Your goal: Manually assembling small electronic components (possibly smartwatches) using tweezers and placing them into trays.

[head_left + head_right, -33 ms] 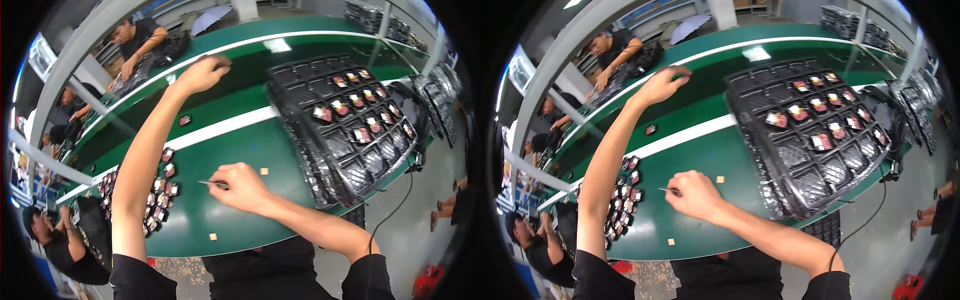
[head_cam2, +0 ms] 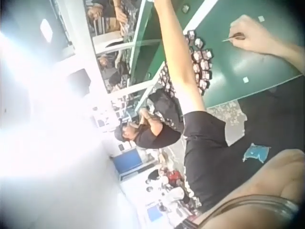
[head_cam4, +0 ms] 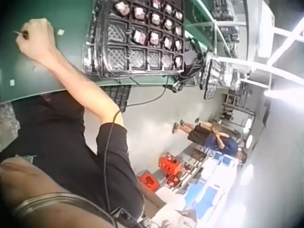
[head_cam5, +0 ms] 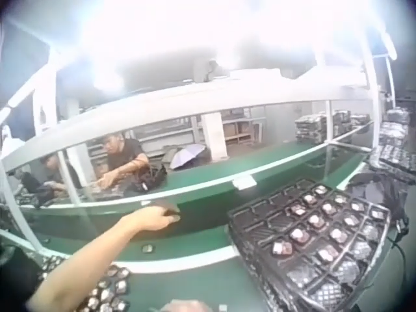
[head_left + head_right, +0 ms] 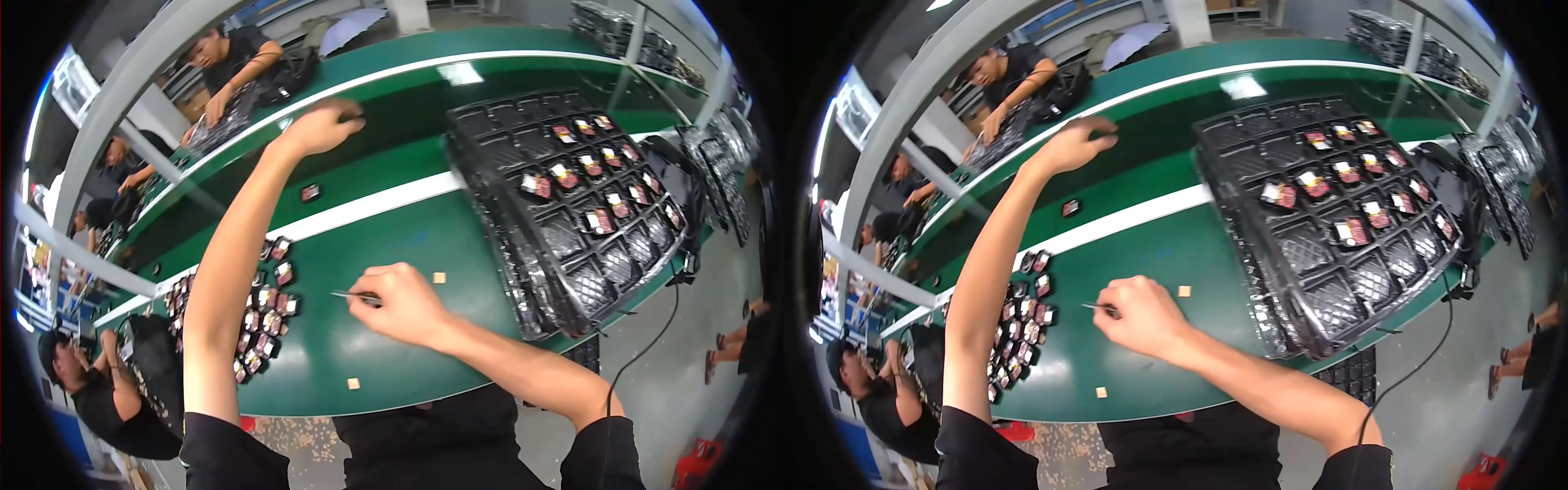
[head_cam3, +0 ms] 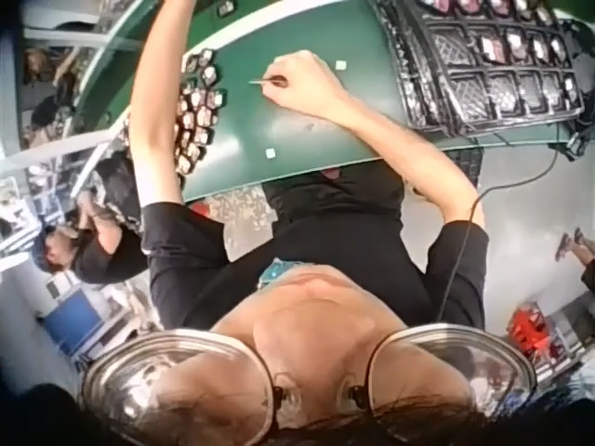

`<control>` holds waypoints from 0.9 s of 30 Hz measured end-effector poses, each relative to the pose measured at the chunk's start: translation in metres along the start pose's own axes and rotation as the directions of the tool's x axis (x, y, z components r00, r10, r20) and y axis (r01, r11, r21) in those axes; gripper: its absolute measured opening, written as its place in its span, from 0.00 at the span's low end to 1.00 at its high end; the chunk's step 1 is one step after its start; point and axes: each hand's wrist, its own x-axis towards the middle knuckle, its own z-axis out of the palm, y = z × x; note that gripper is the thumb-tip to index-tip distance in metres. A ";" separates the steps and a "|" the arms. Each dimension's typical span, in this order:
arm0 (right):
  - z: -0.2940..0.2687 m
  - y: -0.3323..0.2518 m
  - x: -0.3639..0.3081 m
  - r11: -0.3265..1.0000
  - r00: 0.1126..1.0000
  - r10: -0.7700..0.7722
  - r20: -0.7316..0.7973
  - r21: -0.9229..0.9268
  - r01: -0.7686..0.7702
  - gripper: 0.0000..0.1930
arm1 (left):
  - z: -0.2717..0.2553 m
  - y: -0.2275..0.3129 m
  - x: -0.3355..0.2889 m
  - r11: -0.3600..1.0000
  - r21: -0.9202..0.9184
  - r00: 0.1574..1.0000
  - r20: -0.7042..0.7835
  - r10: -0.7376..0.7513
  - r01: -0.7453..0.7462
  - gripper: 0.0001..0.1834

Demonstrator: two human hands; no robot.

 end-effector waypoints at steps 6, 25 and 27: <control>-0.006 -0.002 -0.001 0.995 0.995 0.098 0.026 -0.014 -0.097 0.10 | -0.012 -0.099 -0.110 0.779 0.308 0.758 0.214 -0.616 0.546 0.48; -0.004 0.005 -0.002 0.997 0.997 0.074 -0.001 -0.012 -0.074 0.08 | -0.033 -0.096 -0.221 0.921 -0.101 0.908 0.240 -0.344 0.376 0.04; -0.007 0.008 -0.003 0.997 0.998 0.066 -0.007 -0.031 -0.066 0.08 | -0.038 -0.086 -0.223 0.859 -0.219 0.877 0.255 -0.408 0.463 0.03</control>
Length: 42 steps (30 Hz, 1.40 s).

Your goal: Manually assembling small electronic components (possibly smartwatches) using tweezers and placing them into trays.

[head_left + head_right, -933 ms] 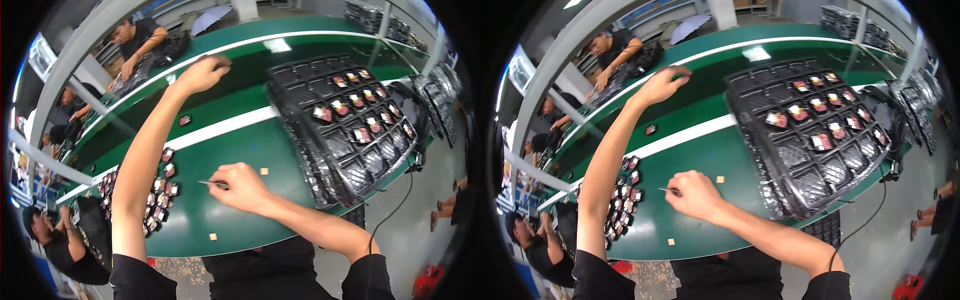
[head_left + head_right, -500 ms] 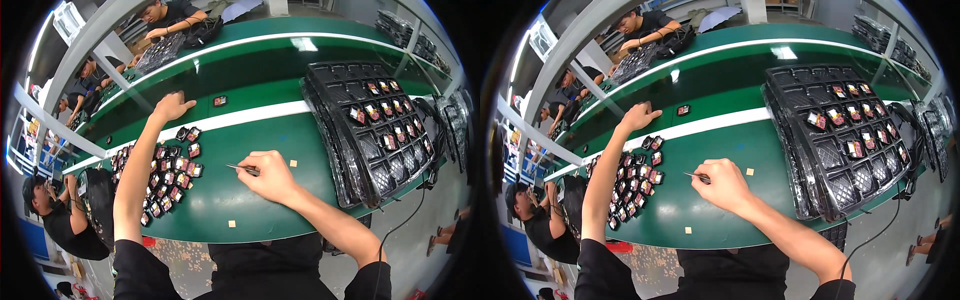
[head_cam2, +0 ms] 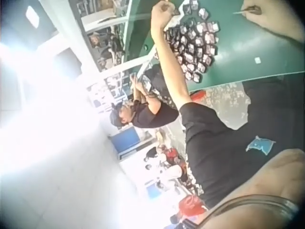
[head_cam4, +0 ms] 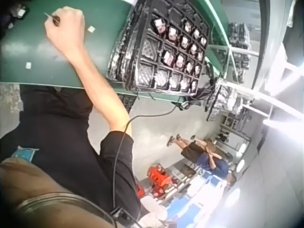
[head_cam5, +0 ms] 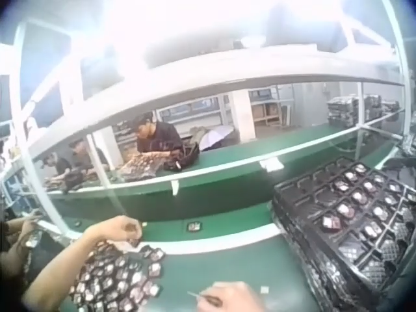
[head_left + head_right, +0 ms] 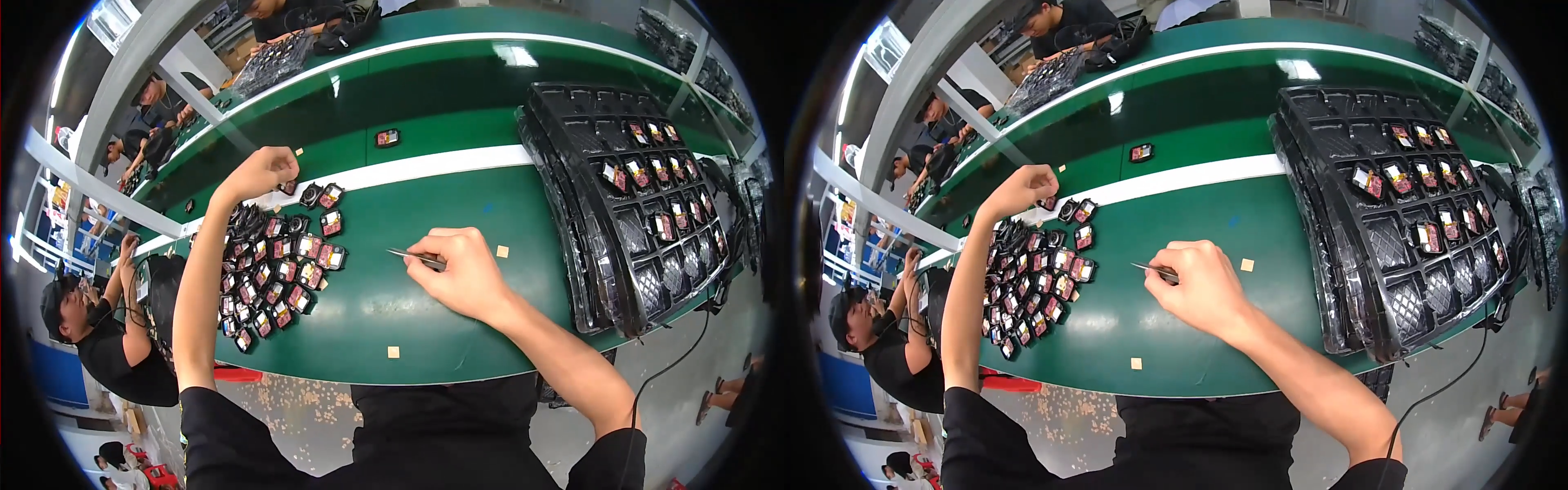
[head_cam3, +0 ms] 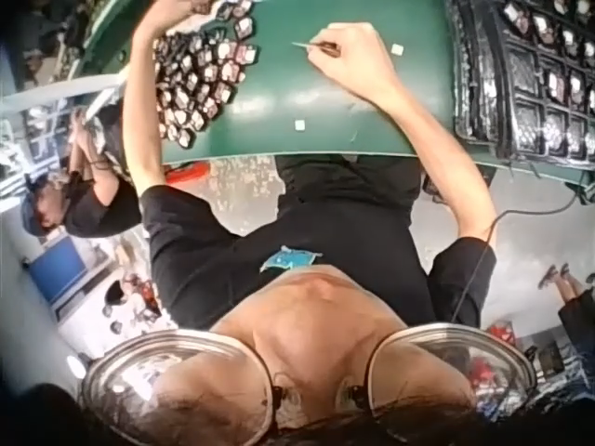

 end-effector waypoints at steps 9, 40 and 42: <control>0.002 -0.005 0.003 0.999 0.999 0.039 0.013 0.022 -0.039 0.09 | -0.009 0.009 0.003 0.961 0.277 0.997 0.075 0.007 -0.027 0.17; -0.005 -0.013 0.008 0.974 0.969 0.206 -0.140 0.128 -0.189 0.06 | 0.117 0.082 -0.086 0.835 0.266 0.807 -0.238 0.541 -0.481 0.32; -0.004 -0.014 0.008 0.967 0.958 0.237 -0.160 0.132 -0.217 0.06 | 0.115 0.076 -0.089 0.839 0.142 0.822 -0.171 0.544 -0.526 0.32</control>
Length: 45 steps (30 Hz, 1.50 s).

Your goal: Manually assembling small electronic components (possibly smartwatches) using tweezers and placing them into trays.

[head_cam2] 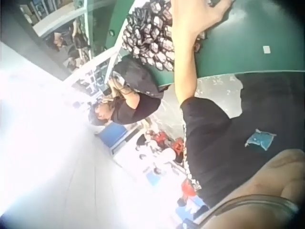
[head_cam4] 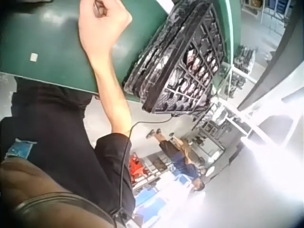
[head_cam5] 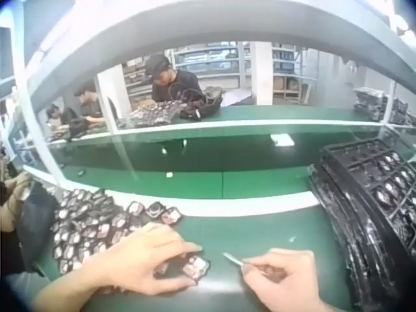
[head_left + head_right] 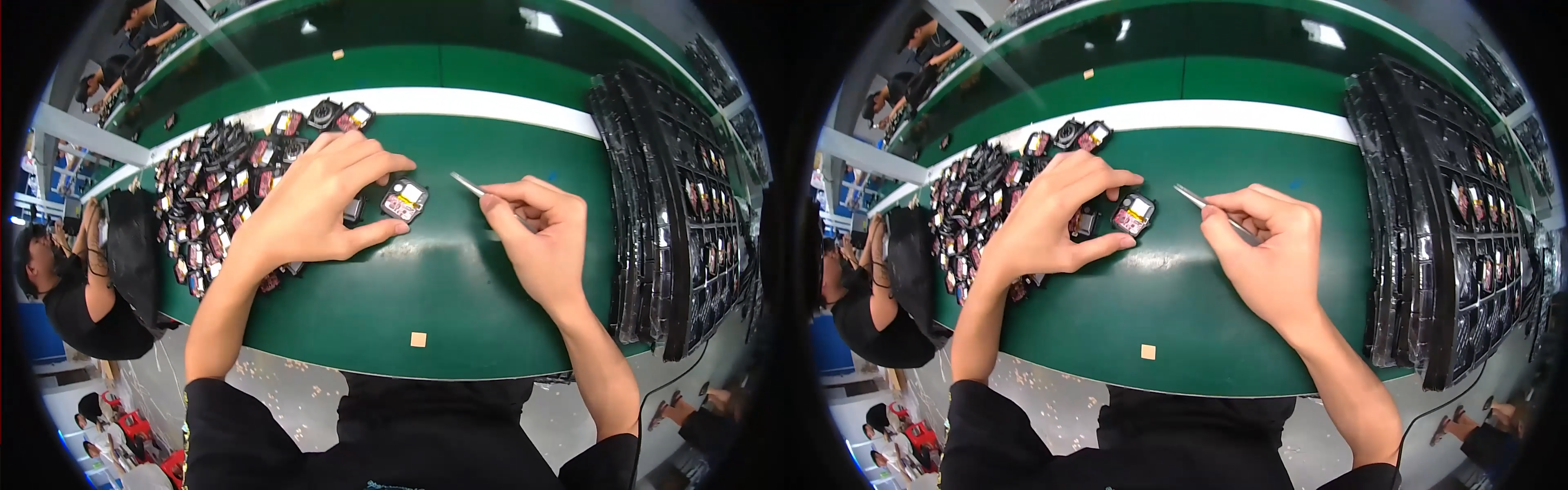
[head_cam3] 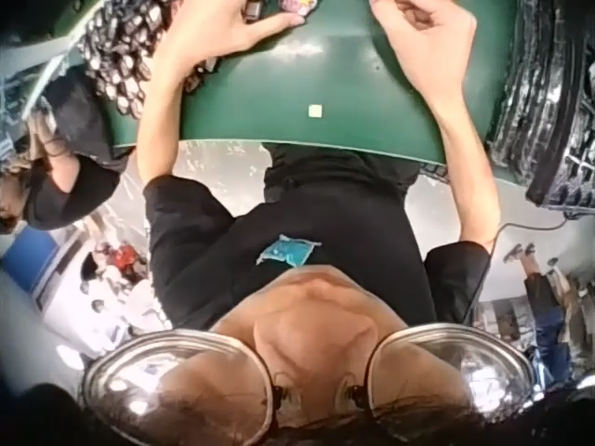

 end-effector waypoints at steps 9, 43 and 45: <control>-0.002 0.001 -0.001 0.999 0.998 0.039 0.053 -0.011 -0.039 0.07 | 0.011 0.008 -0.008 1.000 0.013 1.000 -0.002 0.003 -0.003 0.36; -0.001 -0.003 -0.008 0.953 0.939 -0.150 0.309 -0.209 0.221 0.08 | 0.015 0.005 0.000 0.988 -0.154 0.994 0.106 0.002 0.015 0.34; -0.001 -0.004 -0.008 0.948 0.938 -0.155 0.309 -0.221 0.229 0.08 | 0.015 0.006 0.000 0.988 -0.154 0.994 0.113 0.000 0.018 0.35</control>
